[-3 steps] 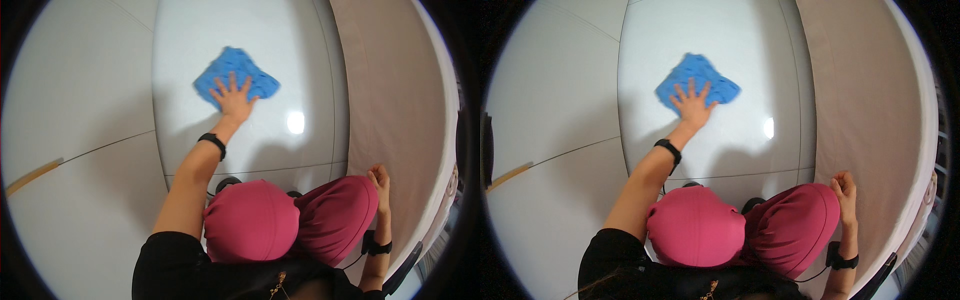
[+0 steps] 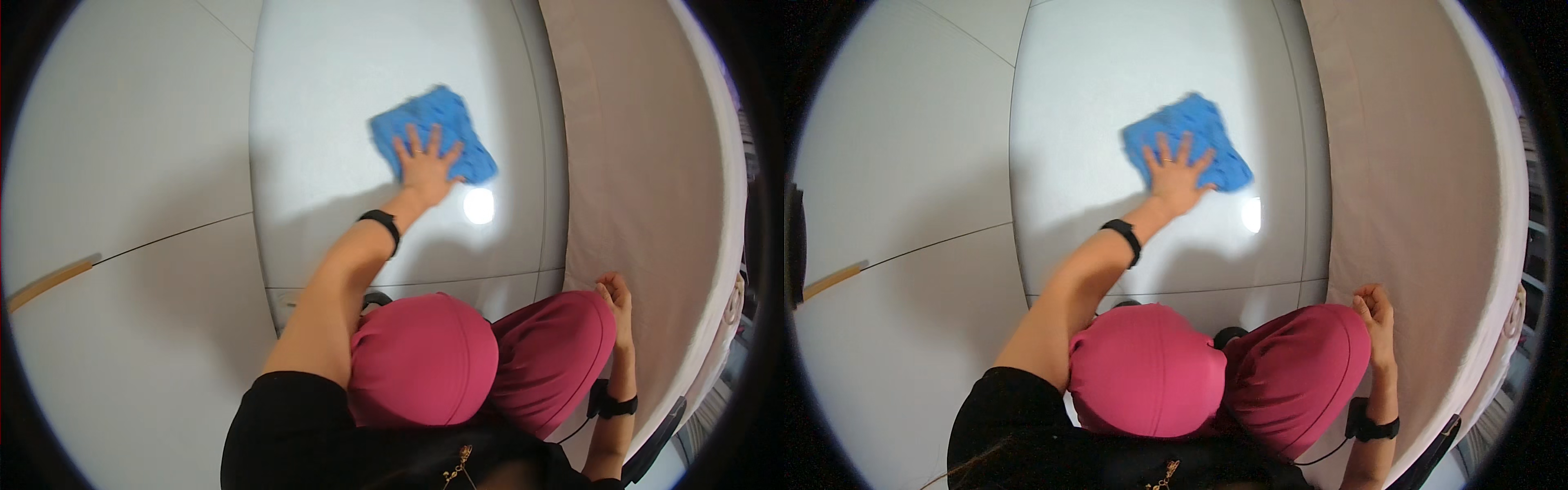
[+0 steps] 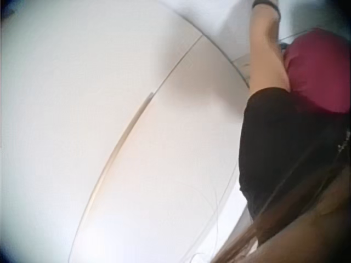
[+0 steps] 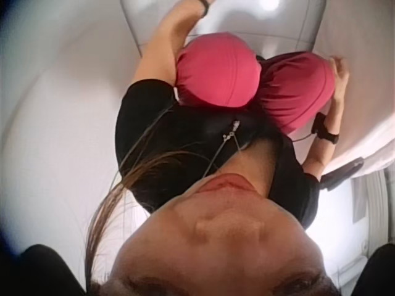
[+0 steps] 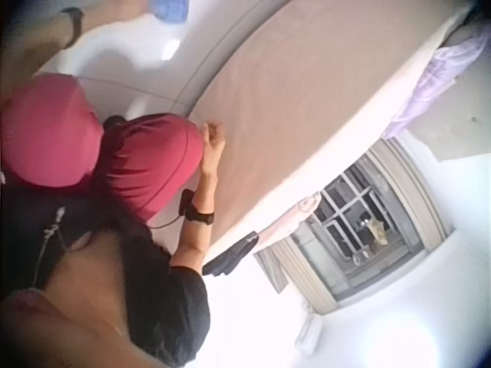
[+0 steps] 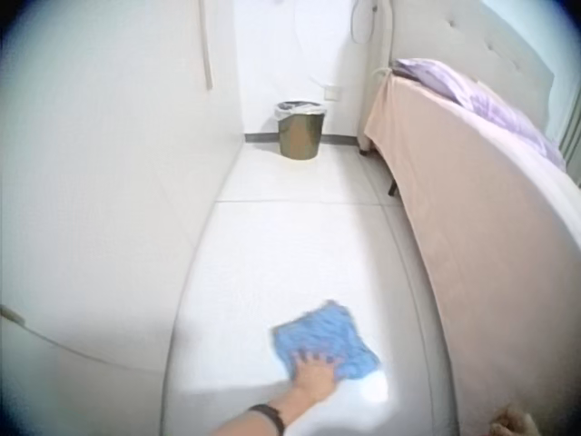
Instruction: The recorder is kneeling on a white tiled floor and using a blue cloth to wipe and clean the surface.
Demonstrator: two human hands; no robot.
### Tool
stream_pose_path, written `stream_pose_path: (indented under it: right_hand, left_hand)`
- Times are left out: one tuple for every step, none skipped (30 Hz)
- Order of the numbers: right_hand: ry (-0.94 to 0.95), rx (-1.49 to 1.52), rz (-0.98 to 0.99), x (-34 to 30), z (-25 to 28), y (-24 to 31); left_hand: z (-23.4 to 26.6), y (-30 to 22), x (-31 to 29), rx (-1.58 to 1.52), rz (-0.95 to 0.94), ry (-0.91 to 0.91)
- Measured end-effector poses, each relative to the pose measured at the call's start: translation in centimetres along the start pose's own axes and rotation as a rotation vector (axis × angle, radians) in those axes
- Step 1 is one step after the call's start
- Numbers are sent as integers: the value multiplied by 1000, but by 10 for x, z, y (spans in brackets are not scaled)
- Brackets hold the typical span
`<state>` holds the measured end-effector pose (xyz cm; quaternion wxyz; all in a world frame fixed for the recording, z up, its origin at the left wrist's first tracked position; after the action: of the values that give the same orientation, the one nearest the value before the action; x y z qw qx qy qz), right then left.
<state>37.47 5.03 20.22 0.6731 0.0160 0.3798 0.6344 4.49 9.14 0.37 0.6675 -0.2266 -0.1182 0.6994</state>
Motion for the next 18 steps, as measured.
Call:
stream_pose_path:
  right_hand:
    - [17,55,2,1,-4,0]
    - [30,104,-10,-4,-6,-3]
    - [2,87,-2,-4,-6,-10]
    - [-11,85,-37,-3,1,-25]
    - [-22,86,-71,-5,8,-34]
    - [-36,75,-67,-11,9,-38]
    - [-43,1,-102,-17,10,-45]
    - [-47,-70,-139,-23,8,-54]
    - [-76,-81,-153,-31,4,-74]
    - [-111,-43,-194,-25,1,-67]
    - [-147,-6,-239,-19,-1,-59]
    - [-151,-12,-221,-14,-4,-62]
    - [-124,-82,-207,-14,-8,-67]
    - [-98,-151,-189,-14,-12,-69]
    - [-103,-156,-196,-21,-17,-68]
    - [-49,-143,-203,-22,-31,-61]
    - [15,-134,-214,-20,-31,-47]
    - [20,-132,-202,-21,-36,-53]
  left_hand:
    - [-7,-18,3,-21,-84,46]
    - [-16,-39,1,-51,-178,99]
    - [-21,-53,4,-65,-197,75]
    - [-27,-74,1,-80,-238,101]
    - [-31,-87,1,-92,-279,129]
    - [-37,-87,-2,-101,-286,115]
    - [-42,-84,-4,-125,-315,90]
    - [-49,-82,-6,-149,-342,67]
    - [-63,-85,-2,-183,-338,54]
    - [-42,-66,16,-162,-348,63]
    - [-17,-45,40,-100,-320,13]
    - [-10,-29,52,-54,-273,-64]
    - [-3,-9,58,-29,-213,-122]
    - [5,16,66,-3,-119,-143]
    - [12,38,70,57,-47,-162]
    - [29,70,75,78,36,-161]
    - [61,97,79,114,115,-172]
    - [84,123,74,122,188,-212]
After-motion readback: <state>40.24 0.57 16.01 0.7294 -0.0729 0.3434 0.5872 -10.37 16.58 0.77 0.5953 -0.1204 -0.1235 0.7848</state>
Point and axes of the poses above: each hand's wrist, its own x-axis towards the middle knuckle, its own z-axis out of the back of the hand, y = z × x, the point moved 7 cm from there along x, towards the middle knuckle, and after that the axes turned 10 degrees about -x, right-handed, at the moved point
